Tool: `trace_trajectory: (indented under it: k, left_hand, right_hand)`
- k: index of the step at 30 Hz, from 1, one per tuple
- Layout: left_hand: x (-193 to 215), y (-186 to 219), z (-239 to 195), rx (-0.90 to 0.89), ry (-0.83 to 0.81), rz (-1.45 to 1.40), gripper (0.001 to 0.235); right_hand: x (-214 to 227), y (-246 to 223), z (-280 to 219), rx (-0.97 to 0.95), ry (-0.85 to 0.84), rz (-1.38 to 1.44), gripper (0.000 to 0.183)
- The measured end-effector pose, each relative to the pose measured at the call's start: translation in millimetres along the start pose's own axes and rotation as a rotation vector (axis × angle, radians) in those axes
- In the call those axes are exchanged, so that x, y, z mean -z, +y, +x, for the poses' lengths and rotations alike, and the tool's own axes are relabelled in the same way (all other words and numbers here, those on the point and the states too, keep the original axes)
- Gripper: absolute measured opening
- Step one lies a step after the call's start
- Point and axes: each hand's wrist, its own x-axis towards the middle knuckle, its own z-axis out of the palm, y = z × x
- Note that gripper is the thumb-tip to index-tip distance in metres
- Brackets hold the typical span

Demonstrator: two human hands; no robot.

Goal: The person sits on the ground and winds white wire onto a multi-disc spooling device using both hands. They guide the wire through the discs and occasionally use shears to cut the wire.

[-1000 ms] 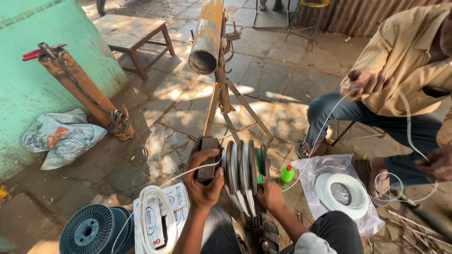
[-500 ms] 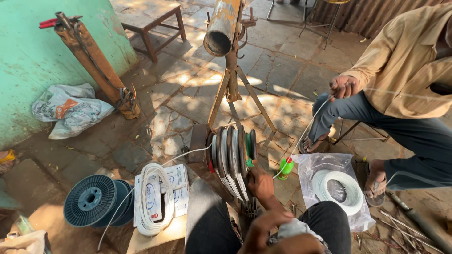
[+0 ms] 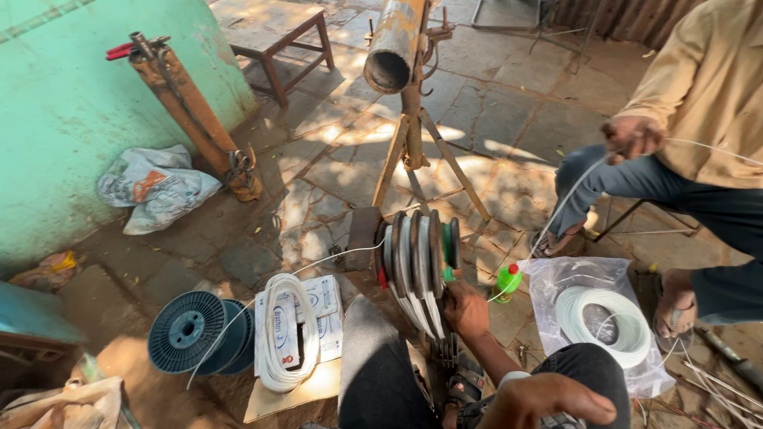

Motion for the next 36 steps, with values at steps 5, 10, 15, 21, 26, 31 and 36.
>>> trace_trajectory:
  k: [5, 10, 15, 21, 26, 31, 36]
  left_hand:
    - [21, 9, 8, -0.005, 0.120, -0.032, 0.029]
    - [100, -15, 69, -0.203, 0.510, 0.457, 0.056]
    - [140, -33, 127, -0.002, 0.063, 0.200, 0.092]
    - [117, -44, 157, -0.015, -0.121, 0.095, 0.041]
    - [99, -66, 173, 0.031, -0.081, 0.032, 0.037]
    - [98, -84, 190, -0.057, -0.084, 0.044, 0.036]
    - [101, -103, 207, -0.057, -0.081, 0.038, 0.033]
  right_hand:
    - [9, -3, -7, -0.020, -0.018, 0.010, 0.013]
    - [14, 0, -6, -0.046, 0.023, 0.037, 0.014]
    - [15, 8, -22, -0.124, -0.006, 0.032, 0.008]
    - [18, 37, -20, -0.170, 0.000, 0.083, 0.011]
    - [38, 68, -3, -0.445, -0.036, 0.347, 0.024]
    - [34, 100, -2, -0.505, -0.200, -0.023, 0.025]
    - [-1, 105, -31, -0.271, -0.569, -0.389, 0.021]
